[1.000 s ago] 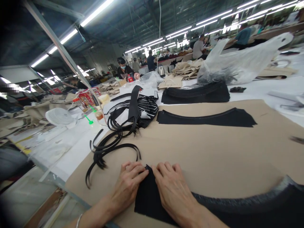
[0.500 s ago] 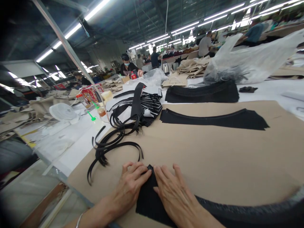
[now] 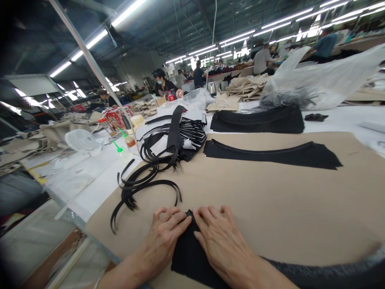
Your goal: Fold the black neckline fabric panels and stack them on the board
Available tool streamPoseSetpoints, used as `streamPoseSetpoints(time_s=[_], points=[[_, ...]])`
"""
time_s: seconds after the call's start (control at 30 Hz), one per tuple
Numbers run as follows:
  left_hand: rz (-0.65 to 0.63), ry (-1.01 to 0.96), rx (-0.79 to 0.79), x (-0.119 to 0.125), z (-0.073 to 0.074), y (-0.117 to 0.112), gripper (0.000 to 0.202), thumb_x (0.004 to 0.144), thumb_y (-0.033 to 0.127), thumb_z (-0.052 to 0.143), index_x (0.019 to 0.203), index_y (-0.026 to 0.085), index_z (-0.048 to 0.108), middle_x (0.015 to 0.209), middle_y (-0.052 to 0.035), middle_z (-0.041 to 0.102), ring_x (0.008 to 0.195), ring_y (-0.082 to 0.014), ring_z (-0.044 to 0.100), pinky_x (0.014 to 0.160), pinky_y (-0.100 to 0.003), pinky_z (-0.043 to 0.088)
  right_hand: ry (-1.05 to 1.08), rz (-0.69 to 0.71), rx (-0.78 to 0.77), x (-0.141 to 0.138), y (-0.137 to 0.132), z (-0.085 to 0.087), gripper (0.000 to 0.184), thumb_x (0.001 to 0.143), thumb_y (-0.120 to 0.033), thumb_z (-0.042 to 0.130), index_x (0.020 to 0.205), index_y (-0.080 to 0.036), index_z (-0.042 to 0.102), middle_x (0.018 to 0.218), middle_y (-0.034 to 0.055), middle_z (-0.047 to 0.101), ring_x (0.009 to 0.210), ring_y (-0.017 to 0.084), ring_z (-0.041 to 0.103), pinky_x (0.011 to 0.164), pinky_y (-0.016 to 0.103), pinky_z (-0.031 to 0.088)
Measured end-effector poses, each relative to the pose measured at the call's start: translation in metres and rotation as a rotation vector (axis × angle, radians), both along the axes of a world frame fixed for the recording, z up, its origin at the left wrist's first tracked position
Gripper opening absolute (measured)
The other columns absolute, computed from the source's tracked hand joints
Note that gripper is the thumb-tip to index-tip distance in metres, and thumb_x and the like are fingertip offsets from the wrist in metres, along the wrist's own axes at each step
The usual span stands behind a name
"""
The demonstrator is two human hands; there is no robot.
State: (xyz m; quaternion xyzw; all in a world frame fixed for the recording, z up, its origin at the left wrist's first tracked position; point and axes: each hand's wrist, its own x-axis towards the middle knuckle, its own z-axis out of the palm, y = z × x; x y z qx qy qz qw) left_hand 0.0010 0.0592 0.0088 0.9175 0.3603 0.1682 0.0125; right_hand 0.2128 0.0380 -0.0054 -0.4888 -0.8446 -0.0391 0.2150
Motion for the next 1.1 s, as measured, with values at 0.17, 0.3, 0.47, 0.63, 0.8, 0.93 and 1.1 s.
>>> streamPoseSetpoints(time_s=[0.17, 0.3, 0.47, 0.63, 0.8, 0.93, 1.1], points=[[0.005, -0.031, 0.003, -0.001, -0.001, 0.000, 0.036, 0.098, 0.021, 0.039, 0.132, 0.025, 0.051, 0.120, -0.0012, 0.065, 0.117, -0.0208, 0.048, 0.099, -0.039, 0.020, -0.056, 0.033, 0.151, 0.001, -0.002, -0.012, 0.036, 0.101, -0.028, 0.036, 0.132, -0.018, 0.051, 0.126, 0.0075, 0.062, 0.116, 0.023, 0.053, 0.104, 0.053, 0.031], [-0.004, 0.001, -0.011, -0.001, 0.001, 0.000, 0.038, 0.098, 0.019, 0.038, 0.134, 0.024, 0.049, 0.123, -0.0019, 0.063, 0.118, -0.0212, 0.047, 0.099, -0.040, 0.018, -0.213, 0.090, 0.375, 0.002, -0.007, -0.013, 0.037, 0.100, -0.021, 0.039, 0.133, -0.009, 0.050, 0.137, 0.0112, 0.054, 0.128, 0.026, 0.043, 0.111, 0.054, 0.022], [0.021, 0.046, -0.009, 0.000, 0.007, -0.002, 0.042, 0.094, 0.012, 0.038, 0.132, 0.024, 0.051, 0.124, -0.0020, 0.063, 0.117, -0.0220, 0.047, 0.098, -0.039, 0.020, -0.161, 0.051, 0.353, 0.000, -0.006, -0.009, 0.038, 0.102, -0.029, 0.038, 0.131, -0.009, 0.052, 0.132, 0.0103, 0.058, 0.128, 0.024, 0.044, 0.112, 0.052, 0.026], [0.022, 0.051, -0.023, -0.001, 0.013, -0.004, 0.045, 0.092, 0.010, 0.041, 0.134, 0.025, 0.049, 0.127, -0.0003, 0.062, 0.117, -0.0217, 0.048, 0.097, -0.039, 0.021, -0.153, 0.054, 0.240, 0.002, -0.003, -0.013, 0.045, 0.101, -0.029, 0.039, 0.143, -0.012, 0.038, 0.135, 0.0110, 0.056, 0.124, 0.025, 0.048, 0.109, 0.055, 0.031], [0.043, -0.028, -0.045, -0.002, 0.006, -0.005, 0.038, 0.094, 0.012, 0.040, 0.127, 0.024, 0.054, 0.123, -0.0009, 0.065, 0.117, -0.0209, 0.048, 0.098, -0.039, 0.021, -0.175, 0.067, 0.216, 0.001, -0.005, -0.013, 0.047, 0.100, -0.030, 0.044, 0.144, -0.015, 0.038, 0.138, 0.0106, 0.053, 0.127, 0.026, 0.046, 0.110, 0.056, 0.031], [0.039, -0.110, -0.011, -0.004, -0.003, -0.005, 0.033, 0.096, 0.020, 0.042, 0.126, 0.025, 0.055, 0.122, -0.0019, 0.065, 0.118, -0.0202, 0.049, 0.100, -0.039, 0.021, -0.253, 0.070, 0.267, 0.000, -0.004, -0.014, 0.045, 0.099, -0.028, 0.045, 0.142, -0.013, 0.040, 0.144, 0.0103, 0.047, 0.131, 0.027, 0.042, 0.108, 0.057, 0.033], [0.041, -0.080, 0.036, -0.007, -0.009, -0.006, 0.032, 0.096, 0.022, 0.045, 0.125, 0.024, 0.056, 0.121, -0.0027, 0.065, 0.118, -0.0189, 0.049, 0.102, -0.038, 0.021, -0.307, 0.091, 0.342, 0.000, -0.007, -0.016, 0.046, 0.097, -0.026, 0.049, 0.140, -0.012, 0.044, 0.150, 0.0128, 0.038, 0.135, 0.030, 0.037, 0.105, 0.057, 0.037]])
